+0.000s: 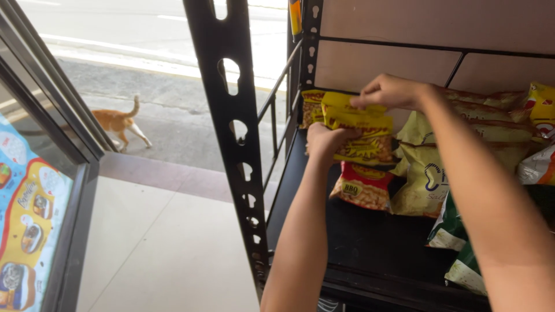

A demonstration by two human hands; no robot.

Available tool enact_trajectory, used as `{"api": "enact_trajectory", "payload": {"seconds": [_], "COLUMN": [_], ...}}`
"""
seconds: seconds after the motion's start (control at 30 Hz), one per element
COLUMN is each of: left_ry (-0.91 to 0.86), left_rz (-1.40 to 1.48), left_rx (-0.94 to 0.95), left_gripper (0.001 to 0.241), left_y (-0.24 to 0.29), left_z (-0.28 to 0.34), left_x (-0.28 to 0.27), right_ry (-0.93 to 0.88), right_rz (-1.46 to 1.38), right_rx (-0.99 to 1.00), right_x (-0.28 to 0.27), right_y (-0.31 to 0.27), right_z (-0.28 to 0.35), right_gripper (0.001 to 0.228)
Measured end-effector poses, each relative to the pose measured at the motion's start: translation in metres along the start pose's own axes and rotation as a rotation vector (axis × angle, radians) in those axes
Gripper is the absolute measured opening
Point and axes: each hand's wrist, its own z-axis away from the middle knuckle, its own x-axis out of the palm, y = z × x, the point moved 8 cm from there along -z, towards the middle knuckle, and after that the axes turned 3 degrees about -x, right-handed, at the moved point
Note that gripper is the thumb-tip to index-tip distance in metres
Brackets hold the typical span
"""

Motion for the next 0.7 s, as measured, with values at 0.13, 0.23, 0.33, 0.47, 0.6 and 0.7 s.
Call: {"api": "enact_trajectory", "payload": {"seconds": [0.13, 0.23, 0.33, 0.47, 0.6, 0.7], "left_ry": [0.397, 0.434, 0.430, 0.407, 0.374, 0.337], "left_rz": [-0.825, -0.882, -0.893, -0.997, -1.023, -1.049], "left_rx": [-0.063, -0.101, -0.155, -0.188, -0.155, -0.042], "left_gripper": [0.073, 0.087, 0.091, 0.090, 0.084, 0.077], "left_y": [0.028, 0.021, 0.014, 0.011, 0.002, 0.009], "left_z": [0.024, 0.017, 0.014, 0.005, -0.004, -0.004], "left_x": [-0.023, -0.033, -0.039, -0.039, -0.035, -0.028], "right_ry": [0.378, 0.462, 0.374, 0.284, 0.603, 0.671], "right_rz": [0.168, 0.154, 0.218, 0.445, 0.522, 0.288], "right_rx": [-0.063, -0.225, -0.307, -0.005, -0.283, -0.361], "right_x": [0.009, 0.031, 0.053, 0.067, 0.044, 0.013], "right_y": [-0.020, -0.034, -0.049, -0.048, -0.049, -0.047], "right_z": [-0.052, -0.090, -0.105, -0.092, -0.075, -0.026], "right_gripper": [0.040, 0.033, 0.047, 0.047, 0.026, 0.012]}}
